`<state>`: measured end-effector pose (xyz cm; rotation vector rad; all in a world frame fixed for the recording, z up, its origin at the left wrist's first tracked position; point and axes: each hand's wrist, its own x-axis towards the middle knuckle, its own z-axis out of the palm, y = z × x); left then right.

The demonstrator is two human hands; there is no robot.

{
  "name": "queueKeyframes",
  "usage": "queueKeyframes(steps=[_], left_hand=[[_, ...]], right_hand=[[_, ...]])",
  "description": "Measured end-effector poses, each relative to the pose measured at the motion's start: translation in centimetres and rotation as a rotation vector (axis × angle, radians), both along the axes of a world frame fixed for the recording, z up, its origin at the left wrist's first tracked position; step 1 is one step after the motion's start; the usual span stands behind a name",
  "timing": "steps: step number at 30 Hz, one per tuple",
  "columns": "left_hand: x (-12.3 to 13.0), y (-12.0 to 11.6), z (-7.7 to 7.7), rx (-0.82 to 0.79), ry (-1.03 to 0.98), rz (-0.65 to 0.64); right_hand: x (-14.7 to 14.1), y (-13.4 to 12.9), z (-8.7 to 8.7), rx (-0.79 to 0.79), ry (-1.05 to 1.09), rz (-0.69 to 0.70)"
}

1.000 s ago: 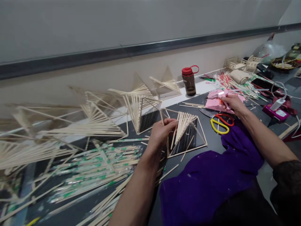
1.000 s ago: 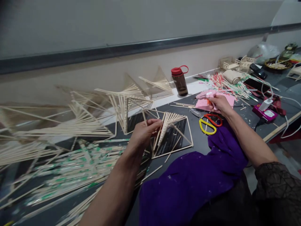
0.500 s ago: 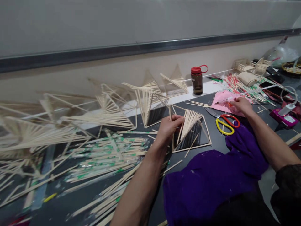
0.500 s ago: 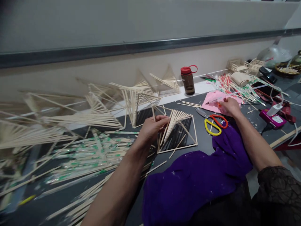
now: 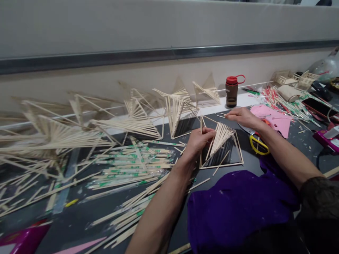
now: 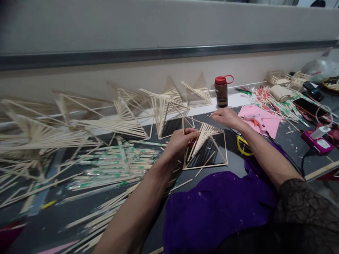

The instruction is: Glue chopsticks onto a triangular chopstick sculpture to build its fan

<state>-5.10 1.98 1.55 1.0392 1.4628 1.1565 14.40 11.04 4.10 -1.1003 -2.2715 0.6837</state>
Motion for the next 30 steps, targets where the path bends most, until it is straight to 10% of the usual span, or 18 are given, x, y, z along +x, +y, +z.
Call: queueKeyframes(steps=[14,30], left_hand=[[0.2,0.1,-0.4,0.006,-0.022,0.012],[-0.1,-0.4,-0.4,-0.008,-0.010,0.012]], right_hand=[[-3.6,0.5,-3.0,-0.529,0.416,0.100],[-3.9,0.4,-2.4,-0.472,0.431,0.092]])
